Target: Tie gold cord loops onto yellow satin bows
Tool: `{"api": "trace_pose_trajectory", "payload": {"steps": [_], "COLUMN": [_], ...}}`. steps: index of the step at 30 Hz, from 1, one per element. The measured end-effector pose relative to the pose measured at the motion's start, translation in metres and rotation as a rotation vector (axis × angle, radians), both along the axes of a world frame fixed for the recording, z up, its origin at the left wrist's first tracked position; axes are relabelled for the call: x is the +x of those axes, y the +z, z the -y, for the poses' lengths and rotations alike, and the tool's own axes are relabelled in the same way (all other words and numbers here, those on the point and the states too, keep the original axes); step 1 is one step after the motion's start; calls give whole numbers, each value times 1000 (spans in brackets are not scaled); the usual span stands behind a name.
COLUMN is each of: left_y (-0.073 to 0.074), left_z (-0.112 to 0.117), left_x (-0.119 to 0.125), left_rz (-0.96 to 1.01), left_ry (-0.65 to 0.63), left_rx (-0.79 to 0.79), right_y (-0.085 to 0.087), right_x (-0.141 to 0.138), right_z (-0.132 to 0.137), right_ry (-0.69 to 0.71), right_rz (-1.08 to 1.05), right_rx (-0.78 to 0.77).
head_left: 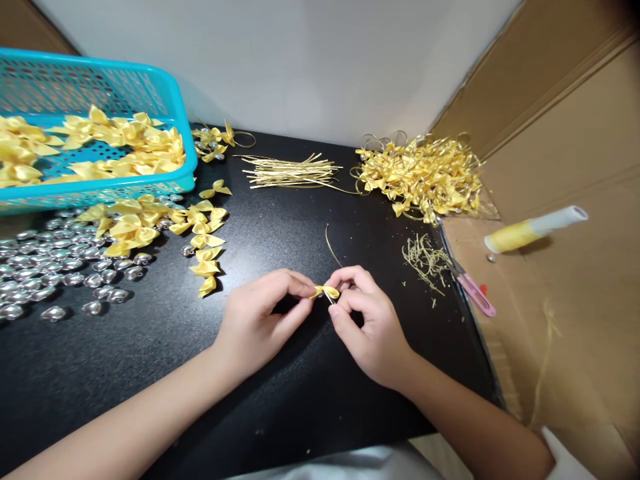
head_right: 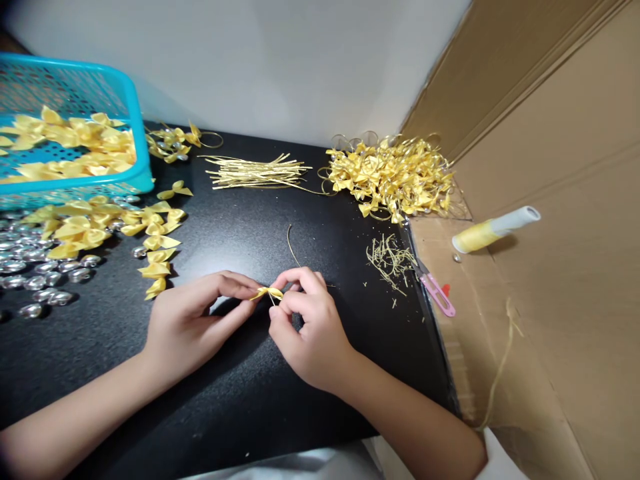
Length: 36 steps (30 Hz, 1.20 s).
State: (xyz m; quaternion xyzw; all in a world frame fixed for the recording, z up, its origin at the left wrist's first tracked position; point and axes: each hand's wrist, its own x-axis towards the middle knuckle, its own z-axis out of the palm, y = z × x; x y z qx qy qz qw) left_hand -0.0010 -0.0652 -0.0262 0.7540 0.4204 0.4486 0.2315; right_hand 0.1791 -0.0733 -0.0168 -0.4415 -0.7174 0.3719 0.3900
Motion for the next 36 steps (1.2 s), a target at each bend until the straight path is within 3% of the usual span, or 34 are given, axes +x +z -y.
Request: {"api": "trace_pose_trajectory", "payload": {"steps": [14,25,31,36], "left_y": [-4,-4,-4,-7], "left_z": [2,5,4,2], "left_x": [0,2,2,2], "left_rz": [-31,26,3,-51], "left_ry": [-31,-12,-57,-33], "left_rx": [91,69,139,294], "right_y": [-1,-8,-8,-4], "right_x": [-1,-9,-10,-6], "right_z": [2,9,12,7], "right_ry": [-9,-95,-103,-68], "right_rz": [-5,-6,-7,23], "right_rx": [-43,47,33,-15]}}
